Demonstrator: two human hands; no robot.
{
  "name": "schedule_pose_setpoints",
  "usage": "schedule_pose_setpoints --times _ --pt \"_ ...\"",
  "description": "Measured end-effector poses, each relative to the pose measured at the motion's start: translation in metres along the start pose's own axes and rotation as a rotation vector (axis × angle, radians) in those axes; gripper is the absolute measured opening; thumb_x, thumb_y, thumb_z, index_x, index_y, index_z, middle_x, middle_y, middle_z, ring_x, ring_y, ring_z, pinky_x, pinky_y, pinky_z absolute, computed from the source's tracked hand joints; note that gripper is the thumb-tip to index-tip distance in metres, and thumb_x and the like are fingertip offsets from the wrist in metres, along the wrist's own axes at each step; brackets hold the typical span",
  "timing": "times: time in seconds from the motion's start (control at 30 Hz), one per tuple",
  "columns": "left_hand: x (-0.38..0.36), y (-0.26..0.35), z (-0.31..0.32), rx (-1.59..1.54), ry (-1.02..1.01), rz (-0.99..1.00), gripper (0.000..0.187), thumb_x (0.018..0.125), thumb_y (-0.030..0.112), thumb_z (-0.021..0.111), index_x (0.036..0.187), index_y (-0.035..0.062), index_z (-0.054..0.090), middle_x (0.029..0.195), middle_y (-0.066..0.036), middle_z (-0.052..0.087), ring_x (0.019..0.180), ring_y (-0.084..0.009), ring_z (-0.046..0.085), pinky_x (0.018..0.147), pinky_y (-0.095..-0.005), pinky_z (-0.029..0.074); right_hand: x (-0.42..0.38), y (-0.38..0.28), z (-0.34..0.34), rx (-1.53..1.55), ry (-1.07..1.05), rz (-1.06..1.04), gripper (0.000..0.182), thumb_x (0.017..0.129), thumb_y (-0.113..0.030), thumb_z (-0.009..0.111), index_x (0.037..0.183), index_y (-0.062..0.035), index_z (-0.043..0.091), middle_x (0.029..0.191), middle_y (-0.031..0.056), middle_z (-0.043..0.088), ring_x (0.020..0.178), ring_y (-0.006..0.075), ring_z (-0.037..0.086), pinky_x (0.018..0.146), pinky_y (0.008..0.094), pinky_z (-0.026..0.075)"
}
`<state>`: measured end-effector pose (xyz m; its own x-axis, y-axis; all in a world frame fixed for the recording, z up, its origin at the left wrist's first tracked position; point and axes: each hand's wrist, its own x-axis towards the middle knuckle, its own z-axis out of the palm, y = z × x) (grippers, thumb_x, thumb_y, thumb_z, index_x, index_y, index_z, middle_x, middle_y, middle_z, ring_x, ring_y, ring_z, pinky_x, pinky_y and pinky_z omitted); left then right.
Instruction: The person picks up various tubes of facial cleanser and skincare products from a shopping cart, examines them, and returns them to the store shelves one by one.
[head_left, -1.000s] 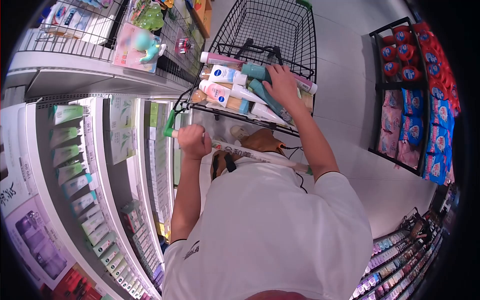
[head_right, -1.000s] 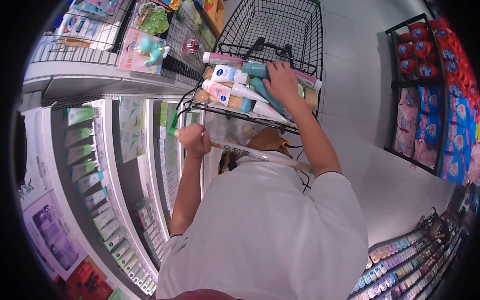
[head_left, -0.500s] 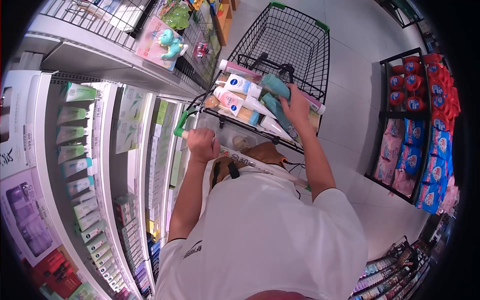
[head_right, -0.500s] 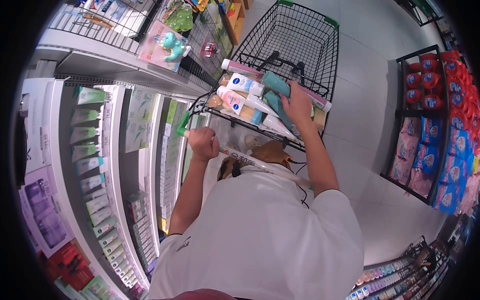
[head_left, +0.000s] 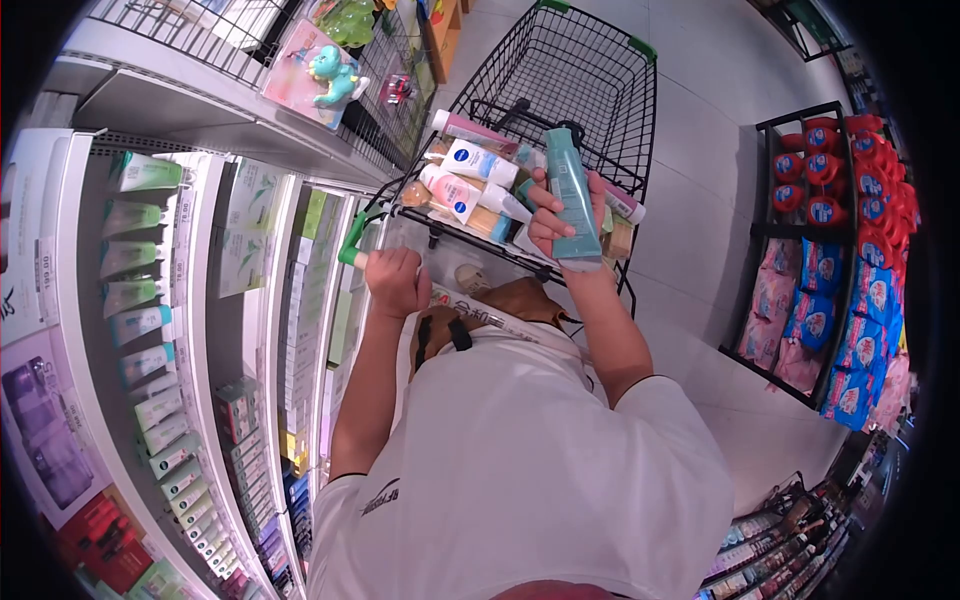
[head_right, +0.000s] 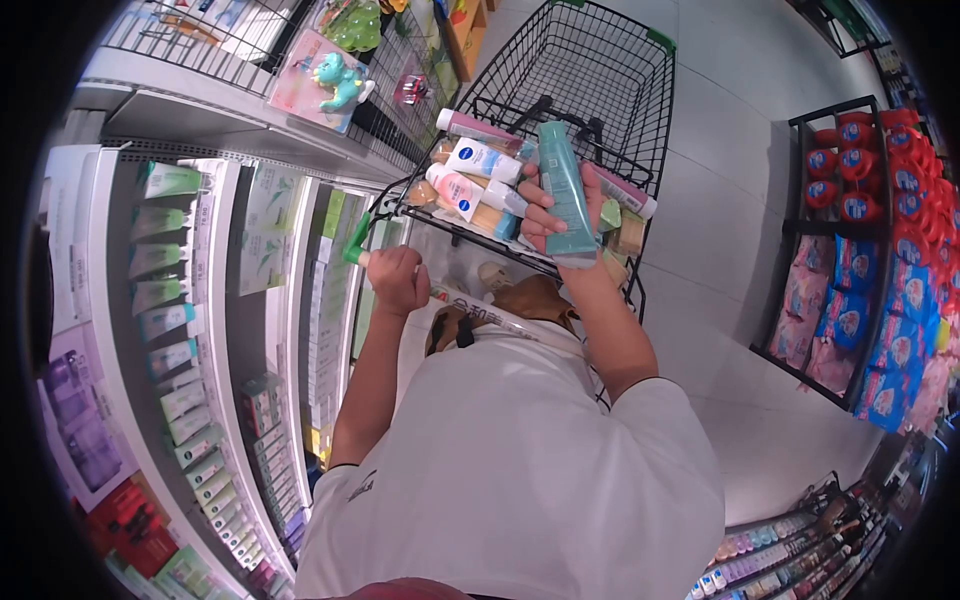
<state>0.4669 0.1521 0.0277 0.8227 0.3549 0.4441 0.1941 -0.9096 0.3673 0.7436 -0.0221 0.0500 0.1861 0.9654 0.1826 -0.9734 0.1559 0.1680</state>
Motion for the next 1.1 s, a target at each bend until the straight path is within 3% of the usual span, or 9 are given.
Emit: schedule_pose_setpoints --times 0.23,0.4,0.57,0.6,0.67,0.8,0.9,1.0,1.1 --pt "0.0 0.005 -0.003 -0.015 0.003 -0.022 0.014 0.075 0.02 0.066 0.078 0.0102 0.057 0.074 -0.008 0.056 0.07 -0.0308 0.059 0.07 -0.0439 0.041 0.01 0.009 -0.004 0.066 -0.026 0.079 0.069 0.099 -0.058 0.061 0.129 0.0032 0.05 0.089 0.0067 0.052 0.061 0.0152 0.056 0.061 0.0309 0.04" --pt "0.0 0.011 -0.005 0.004 0.025 -0.039 0.016 0.075 0.02 0.067 0.078 0.0107 0.054 0.075 -0.008 0.055 0.072 -0.0309 0.059 0.072 -0.0444 0.043 0.021 0.019 -0.023 -0.166 0.528 -0.075 0.047 0.101 -0.05 0.067 0.114 -0.0047 0.059 0.095 0.007 0.063 0.079 0.02 0.063 0.072 0.0347 0.051" --pt "0.012 0.035 -0.015 -0.141 0.012 -0.294 0.03 0.081 0.021 0.08 0.105 0.006 0.068 0.088 -0.006 0.069 0.074 -0.0209 0.064 0.073 -0.0369 0.047 0.036 0.05 -0.027 -0.314 0.961 -0.248 0.04 0.104 -0.04 0.069 0.122 -0.0051 0.062 0.111 0.0097 0.069 0.101 0.0264 0.068 0.087 0.0431 0.055" --pt "0.017 0.04 -0.015 -0.136 0.018 -0.303 0.03 0.081 0.021 0.08 0.105 0.006 0.068 0.088 -0.006 0.069 0.074 -0.0209 0.064 0.073 -0.0369 0.047 0.037 0.054 -0.028 -0.317 0.961 -0.236 0.04 0.104 -0.04 0.069 0.122 -0.0051 0.062 0.111 0.0097 0.069 0.101 0.0264 0.068 0.087 0.0431 0.055" --pt "0.025 0.049 -0.016 -0.819 0.105 -0.658 0.042 0.084 0.032 0.085 0.114 0.0059 0.071 0.095 -0.01 0.071 0.079 -0.025 0.068 0.074 -0.04 0.05 0.038 0.063 -0.029 -0.383 0.846 -0.093 0.047 0.104 -0.028 0.07 0.142 -0.0051 0.053 0.124 0.0124 0.067 0.109 0.0286 0.07 0.098 0.0451 0.056" --pt "0.024 0.071 -0.039 -0.563 0.042 -0.465 0.032 0.09 0.029 0.08 0.107 0.0039 0.071 0.092 -0.013 0.069 0.077 -0.031 0.068 0.071 -0.0412 0.052 0.052 0.09 -0.024 -0.342 0.849 -0.121 0.045 0.103 -0.018 0.071 0.142 -0.0032 0.053 0.127 0.014 0.067 0.113 0.0301 0.069 0.1 0.0482 0.056" --pt "0.008 0.077 -0.048 -0.426 -0.069 -0.68 0.023 0.094 0.023 0.075 0.102 0.0026 0.07 0.089 -0.016 0.068 0.078 -0.0351 0.067 0.07 -0.043 0.052 0.049 0.108 -0.02 -0.44 0.83 -0.083 0.042 0.102 -0.016 0.072 0.139 -0.0036 0.056 0.126 0.014 0.067 0.114 0.0305 0.069 0.101 0.0486 0.056" --pt "-0.02 0.084 -0.052 -0.557 0.196 -0.676 0.019 0.098 0.017 0.071 0.098 -0.0014 0.067 0.081 -0.017 0.063 0.074 -0.027 0.064 0.069 -0.037 0.05 0.041 0.121 -0.026 -0.456 0.751 0.002 0.035 0.102 -0.015 0.072 0.132 -0.0059 0.058 0.121 0.0138 0.069 0.112 0.0299 0.069 0.101 0.0492 0.056" --pt "-0.044 0.103 -0.076 -0.611 0.272 -0.676 0.018 0.098 0.016 0.07 0.098 -0.0014 0.067 0.083 -0.018 0.064 0.074 -0.0323 0.063 0.069 -0.0381 0.049 0.026 0.148 -0.008 -0.53 0.694 0.117 0.032 0.103 -0.025 0.071 0.126 -0.0064 0.06 0.117 0.0129 0.071 0.11 0.0277 0.068 0.1 0.0461 0.056"
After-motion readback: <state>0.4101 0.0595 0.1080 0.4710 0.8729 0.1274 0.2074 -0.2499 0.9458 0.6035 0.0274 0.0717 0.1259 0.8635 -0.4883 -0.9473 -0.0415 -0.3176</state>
